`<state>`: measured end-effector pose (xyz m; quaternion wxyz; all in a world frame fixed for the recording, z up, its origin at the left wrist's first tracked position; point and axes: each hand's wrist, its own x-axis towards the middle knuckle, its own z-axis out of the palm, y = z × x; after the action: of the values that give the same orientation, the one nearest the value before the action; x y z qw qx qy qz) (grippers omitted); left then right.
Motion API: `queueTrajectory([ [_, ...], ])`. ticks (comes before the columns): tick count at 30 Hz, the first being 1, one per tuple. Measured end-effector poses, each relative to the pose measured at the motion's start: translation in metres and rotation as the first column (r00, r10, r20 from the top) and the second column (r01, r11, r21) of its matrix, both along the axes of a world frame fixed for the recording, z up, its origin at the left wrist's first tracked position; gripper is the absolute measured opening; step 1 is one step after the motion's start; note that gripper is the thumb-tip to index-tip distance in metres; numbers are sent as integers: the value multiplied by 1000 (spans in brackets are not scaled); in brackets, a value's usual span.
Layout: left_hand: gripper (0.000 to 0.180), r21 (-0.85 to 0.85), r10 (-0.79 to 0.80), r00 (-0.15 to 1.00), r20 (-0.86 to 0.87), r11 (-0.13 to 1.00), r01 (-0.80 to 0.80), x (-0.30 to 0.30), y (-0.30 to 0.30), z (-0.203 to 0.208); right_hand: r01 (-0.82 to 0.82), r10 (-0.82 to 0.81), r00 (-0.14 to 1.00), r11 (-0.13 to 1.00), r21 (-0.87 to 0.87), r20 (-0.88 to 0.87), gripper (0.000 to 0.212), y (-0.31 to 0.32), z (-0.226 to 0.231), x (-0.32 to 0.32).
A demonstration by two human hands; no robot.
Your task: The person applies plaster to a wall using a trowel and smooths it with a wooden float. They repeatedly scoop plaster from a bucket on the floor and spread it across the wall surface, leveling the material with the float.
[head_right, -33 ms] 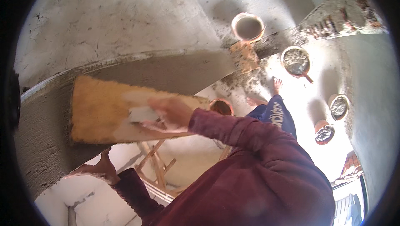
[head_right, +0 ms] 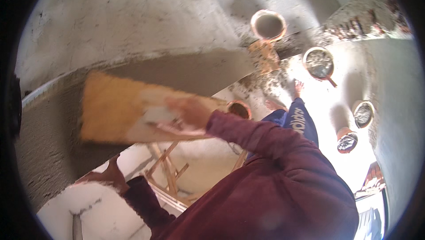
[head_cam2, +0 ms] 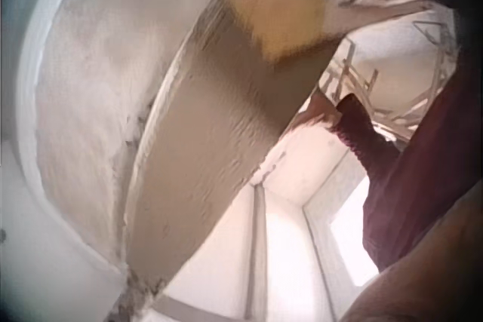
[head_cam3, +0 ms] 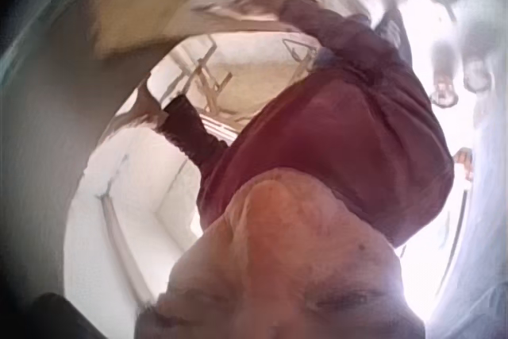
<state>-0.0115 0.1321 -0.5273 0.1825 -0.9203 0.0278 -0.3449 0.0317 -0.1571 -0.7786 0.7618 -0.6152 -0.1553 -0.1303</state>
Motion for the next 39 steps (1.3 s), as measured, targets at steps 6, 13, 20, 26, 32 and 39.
queueTrajectory([
  [6,154,256,-231,969,84,945,204,20,-55,-8,-51,-13,882,991,-122,-472,33,-14,-128,-16],
  [13,147,101,-373,925,75,925,366,35,-62,-16,-80,76,990,996,-29,-120,43,-19,14,-13],
  [20,147,74,-472,879,72,881,467,35,-70,-35,23,-32,998,990,-143,-60,49,-22,44,18],
  [26,154,198,-503,857,113,857,476,47,-59,-36,-70,-92,820,963,-259,-565,47,-24,-132,-42],
  [32,148,247,-430,899,88,883,399,30,-80,-34,-58,46,971,997,-47,-235,45,-15,-2,-48],
  [39,154,285,-297,954,45,919,273,24,-83,-36,-47,19,963,994,-99,-270,55,-13,30,-9],
])
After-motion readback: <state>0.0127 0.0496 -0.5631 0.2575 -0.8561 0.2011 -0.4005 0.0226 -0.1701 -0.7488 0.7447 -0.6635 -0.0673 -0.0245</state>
